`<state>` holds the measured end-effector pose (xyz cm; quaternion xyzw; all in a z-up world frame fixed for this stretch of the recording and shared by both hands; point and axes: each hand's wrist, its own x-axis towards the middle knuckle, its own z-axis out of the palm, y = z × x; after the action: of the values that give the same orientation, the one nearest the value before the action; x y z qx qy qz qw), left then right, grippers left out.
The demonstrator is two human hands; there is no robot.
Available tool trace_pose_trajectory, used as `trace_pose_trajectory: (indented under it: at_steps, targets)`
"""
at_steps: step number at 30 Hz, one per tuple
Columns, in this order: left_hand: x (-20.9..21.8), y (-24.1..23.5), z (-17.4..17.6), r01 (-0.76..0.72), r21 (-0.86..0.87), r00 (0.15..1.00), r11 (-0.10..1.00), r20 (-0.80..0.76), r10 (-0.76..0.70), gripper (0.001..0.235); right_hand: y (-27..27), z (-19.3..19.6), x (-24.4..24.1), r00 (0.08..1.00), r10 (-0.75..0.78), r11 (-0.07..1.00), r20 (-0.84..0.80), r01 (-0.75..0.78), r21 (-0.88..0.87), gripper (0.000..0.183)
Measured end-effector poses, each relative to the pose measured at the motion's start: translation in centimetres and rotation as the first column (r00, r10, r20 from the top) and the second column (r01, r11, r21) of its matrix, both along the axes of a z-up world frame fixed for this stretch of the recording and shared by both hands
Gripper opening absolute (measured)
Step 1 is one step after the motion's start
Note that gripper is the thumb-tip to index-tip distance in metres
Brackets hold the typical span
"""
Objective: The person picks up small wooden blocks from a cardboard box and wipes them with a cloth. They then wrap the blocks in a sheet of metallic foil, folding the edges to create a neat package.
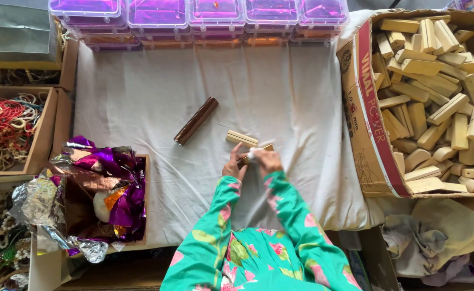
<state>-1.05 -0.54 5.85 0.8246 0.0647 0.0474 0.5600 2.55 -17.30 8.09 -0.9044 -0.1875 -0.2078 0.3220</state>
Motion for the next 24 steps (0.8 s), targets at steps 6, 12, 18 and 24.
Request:
trace_pose_trajectory:
  at_steps: [6, 12, 18, 24]
  targets:
    - [0.2, 0.3, 0.1, -0.009, -0.117, 1.0, 0.993, 0.019, 0.011, 0.084, -0.4, 0.6, 0.1, 0.985, 0.161, 0.987, 0.066, -0.16, -0.024, 0.047]
    - [0.2, 0.0, 1.1, -0.049, -0.124, 0.991, 0.991, -0.133, 0.032, 0.079, 1.6, 0.1, -1.0, 0.997, -0.046, 0.999, 0.068, 0.046, -0.002, 0.04]
    - [0.2, 0.5, 1.5, 0.019, -0.13, 0.994, 0.991, -0.103, -0.033, 0.072, -1.0, -0.2, 0.9, 0.989, 0.062, 0.997, 0.132, -0.056, -0.052, 0.043]
    - [0.7, 0.0, -3.7, 0.013, -0.338, 0.998, 0.941, -0.054, -0.033, 0.046, -0.1, -1.3, 0.7, 0.996, -0.056, 0.994, 0.071, 0.063, -0.09, 0.04]
